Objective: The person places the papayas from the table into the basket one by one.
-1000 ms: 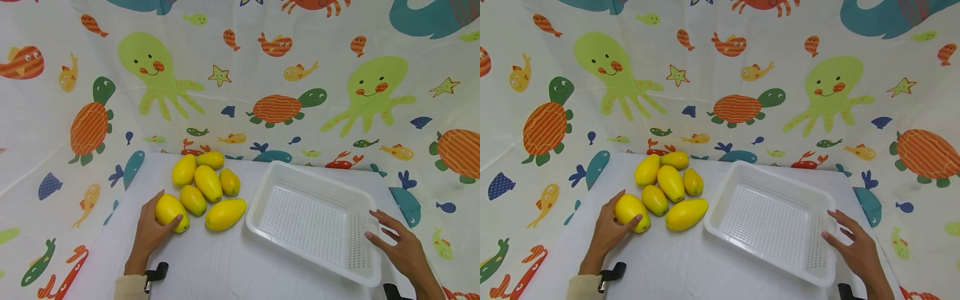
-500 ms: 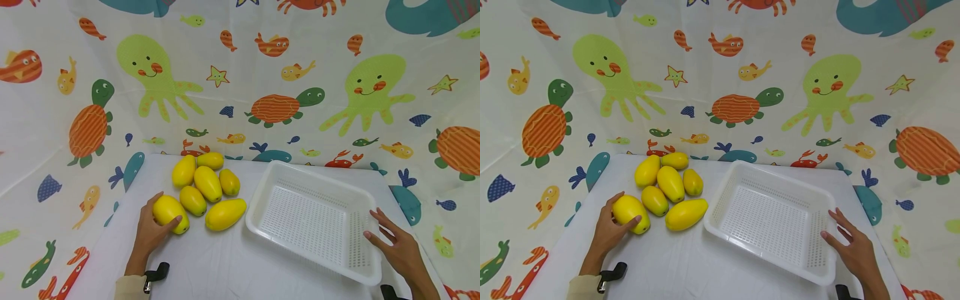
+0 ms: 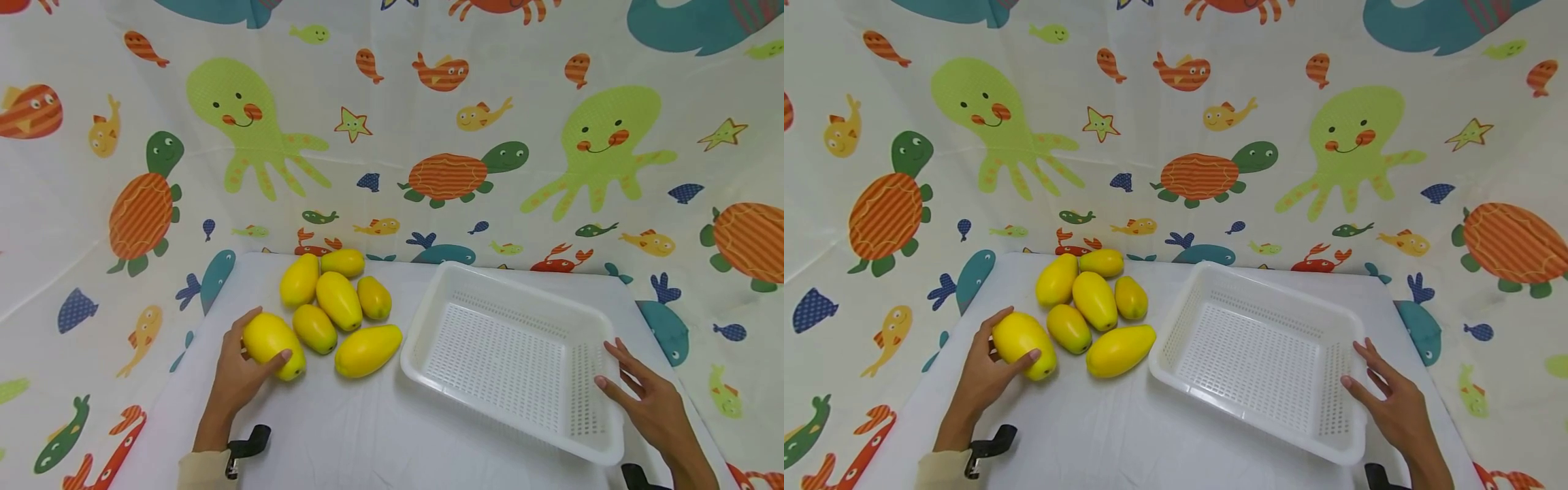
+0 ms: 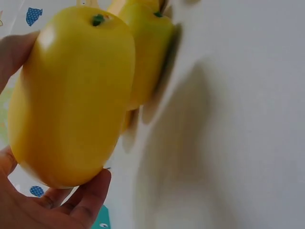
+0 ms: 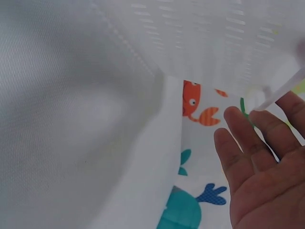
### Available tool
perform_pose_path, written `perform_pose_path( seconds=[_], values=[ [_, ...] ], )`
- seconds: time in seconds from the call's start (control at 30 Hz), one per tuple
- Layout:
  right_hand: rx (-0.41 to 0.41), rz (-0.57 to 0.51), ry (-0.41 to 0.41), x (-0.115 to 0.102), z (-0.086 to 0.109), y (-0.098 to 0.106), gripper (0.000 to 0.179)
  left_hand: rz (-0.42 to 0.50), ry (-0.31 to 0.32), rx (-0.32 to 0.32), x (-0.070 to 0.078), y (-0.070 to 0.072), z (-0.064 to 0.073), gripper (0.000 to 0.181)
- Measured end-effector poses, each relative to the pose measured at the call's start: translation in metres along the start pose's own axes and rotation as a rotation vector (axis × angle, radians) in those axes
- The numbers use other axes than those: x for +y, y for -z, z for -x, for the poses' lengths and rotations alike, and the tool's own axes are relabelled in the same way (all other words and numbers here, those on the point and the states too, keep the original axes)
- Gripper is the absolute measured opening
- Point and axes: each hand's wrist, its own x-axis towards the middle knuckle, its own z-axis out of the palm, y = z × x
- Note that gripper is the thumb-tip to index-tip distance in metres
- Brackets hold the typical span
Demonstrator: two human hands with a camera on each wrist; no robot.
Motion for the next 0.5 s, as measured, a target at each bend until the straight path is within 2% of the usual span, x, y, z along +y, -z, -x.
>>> perform_pose_path(
  seconds=[0.23, 0.5],
  values=[
    [-0.001, -0.008, 0.003, 0.001, 0.000, 0.000, 0.091, 0.016, -0.084, 0.009, 0.023, 0.008, -0.005, 0.098],
    [0.001, -0.011, 0.007, 0.002, 0.000, -0.001, 0.091, 0.046, -0.168, -0.012, 0.046, 0.010, -0.011, 0.096]
  ],
)
